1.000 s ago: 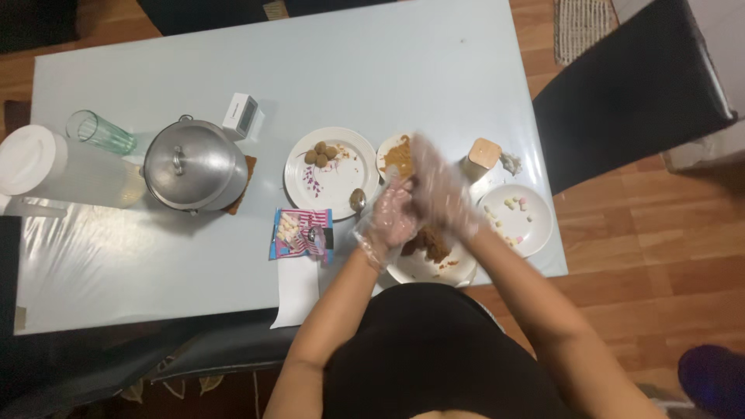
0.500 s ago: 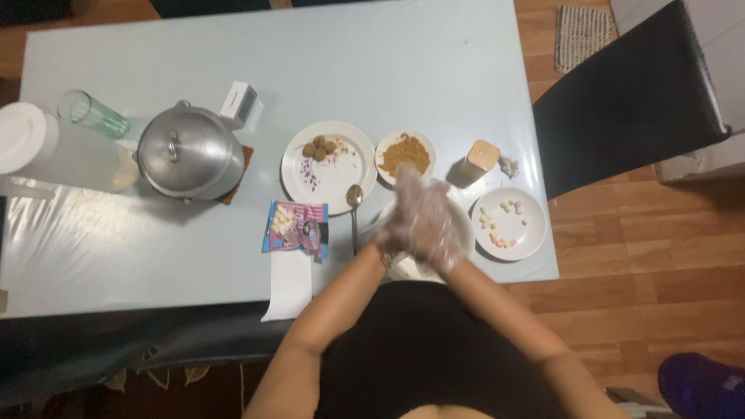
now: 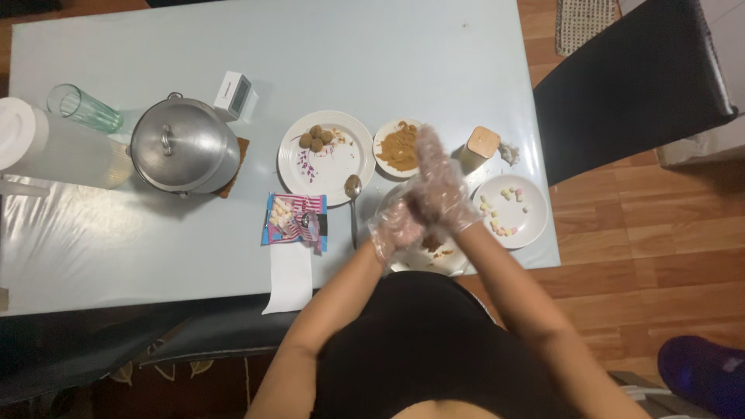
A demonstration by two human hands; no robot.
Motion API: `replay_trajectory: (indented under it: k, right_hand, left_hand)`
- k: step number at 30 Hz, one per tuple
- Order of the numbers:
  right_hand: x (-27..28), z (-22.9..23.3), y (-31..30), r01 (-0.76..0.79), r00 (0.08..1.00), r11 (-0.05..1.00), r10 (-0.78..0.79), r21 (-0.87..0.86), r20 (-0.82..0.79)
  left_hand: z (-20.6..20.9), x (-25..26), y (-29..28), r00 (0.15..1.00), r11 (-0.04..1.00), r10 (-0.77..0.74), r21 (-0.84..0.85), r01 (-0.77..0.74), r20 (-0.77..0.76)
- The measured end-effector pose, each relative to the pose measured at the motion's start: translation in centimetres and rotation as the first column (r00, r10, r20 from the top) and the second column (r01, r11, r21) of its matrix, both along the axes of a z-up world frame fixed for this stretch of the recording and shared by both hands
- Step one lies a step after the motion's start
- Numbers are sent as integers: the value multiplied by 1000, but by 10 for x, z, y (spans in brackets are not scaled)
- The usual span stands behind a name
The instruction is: The person takes a portion of cookie dough from a bowl, rolls it into a ball between their gloved hands, and places it onto a plate.
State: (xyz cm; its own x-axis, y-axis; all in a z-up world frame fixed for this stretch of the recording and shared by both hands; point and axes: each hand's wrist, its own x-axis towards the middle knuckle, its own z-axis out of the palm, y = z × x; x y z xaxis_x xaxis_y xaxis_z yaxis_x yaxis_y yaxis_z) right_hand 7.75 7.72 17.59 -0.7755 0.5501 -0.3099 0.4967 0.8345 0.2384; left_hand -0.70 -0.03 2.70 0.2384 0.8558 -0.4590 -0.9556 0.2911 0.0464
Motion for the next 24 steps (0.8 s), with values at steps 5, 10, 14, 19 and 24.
replay_trajectory:
  k: [5, 10, 14, 19, 24]
  right_hand:
    - [21, -44, 18, -156, 192, 341, -910, -927, -367]
    - [33, -76, 28, -429, -12, 547, -799, -719, -601]
    - [11, -62, -10, 166, 556, 629, -696, -759, -455]
    - [5, -17, -40, -74, 615, 993, -26, -90, -788]
    - [2, 4, -1, -100, 958, 894, 205, 436, -202]
  left_hand:
    - [4, -20, 6, 955, 820, -50, 559, -127, 291]
    - [13, -22, 11, 985, 958, 7, 281, -56, 172]
    - [24, -13, 17, 981, 934, -7, 351, -63, 195]
    - [40, -7, 12, 993, 949, 75, 312, -44, -88]
    - [55, -16, 18, 984, 964, 77, 266, -32, -163]
